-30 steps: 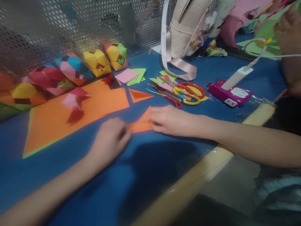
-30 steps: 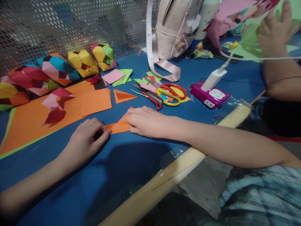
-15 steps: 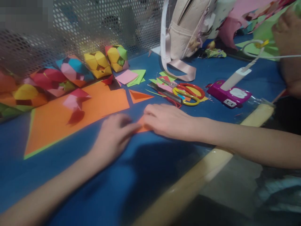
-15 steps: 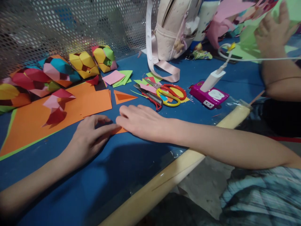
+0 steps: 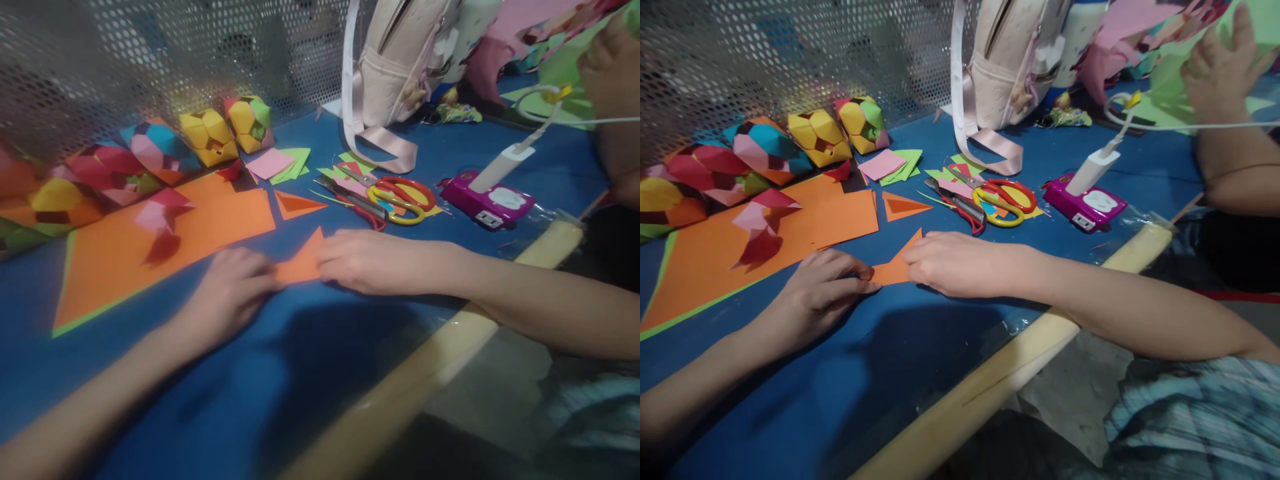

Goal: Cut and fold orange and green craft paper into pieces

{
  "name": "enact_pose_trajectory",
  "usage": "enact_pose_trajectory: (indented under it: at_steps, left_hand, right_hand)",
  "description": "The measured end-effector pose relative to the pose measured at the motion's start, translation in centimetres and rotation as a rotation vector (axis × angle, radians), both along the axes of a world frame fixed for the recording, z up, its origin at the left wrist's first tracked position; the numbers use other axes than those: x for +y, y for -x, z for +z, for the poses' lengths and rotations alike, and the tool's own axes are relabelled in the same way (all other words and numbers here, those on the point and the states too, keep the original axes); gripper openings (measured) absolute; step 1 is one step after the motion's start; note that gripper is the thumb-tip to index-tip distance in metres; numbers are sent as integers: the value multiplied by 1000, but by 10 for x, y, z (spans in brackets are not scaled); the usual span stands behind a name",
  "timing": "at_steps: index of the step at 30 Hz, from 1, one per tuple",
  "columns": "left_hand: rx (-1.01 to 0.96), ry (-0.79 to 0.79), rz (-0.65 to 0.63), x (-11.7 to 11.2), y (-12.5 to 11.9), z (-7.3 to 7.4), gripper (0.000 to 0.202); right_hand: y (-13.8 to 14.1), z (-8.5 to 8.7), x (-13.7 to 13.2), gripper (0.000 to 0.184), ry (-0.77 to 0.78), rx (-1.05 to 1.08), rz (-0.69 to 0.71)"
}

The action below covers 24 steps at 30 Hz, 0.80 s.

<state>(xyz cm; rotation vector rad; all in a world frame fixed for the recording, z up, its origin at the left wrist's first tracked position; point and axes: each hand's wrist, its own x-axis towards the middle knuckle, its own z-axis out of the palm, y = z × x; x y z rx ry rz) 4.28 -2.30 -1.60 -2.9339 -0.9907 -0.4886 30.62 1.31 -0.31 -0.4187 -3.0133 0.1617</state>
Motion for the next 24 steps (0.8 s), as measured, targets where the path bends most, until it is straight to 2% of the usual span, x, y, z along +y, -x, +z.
enact_pose_trajectory:
  at_steps: [5, 11, 15, 19, 20, 24]
  left_hand:
    - [-21, 44, -43, 3, 7, 1, 25]
    - [-84, 193, -25, 5, 10, 10, 25]
    - [-175, 233, 97, 2, 7, 8, 26]
    - [-274, 269, 268, -5, -2, 2, 15]
    - [-280, 260, 286, -7, -5, 0, 19]
    - [-212, 246, 196, -9, -17, -5, 24]
  right_hand:
    - [-8, 12, 2, 24, 103, -83, -20]
    - [-8, 14, 4, 23, 175, -84, -35]
    - [-6, 14, 5, 21, 254, -79, -89]
    - [-5, 14, 4, 19, 298, -48, -110]
    - [-4, 13, 3, 19, 305, -43, -116]
    - [-7, 14, 3, 20, 325, 2, -124]
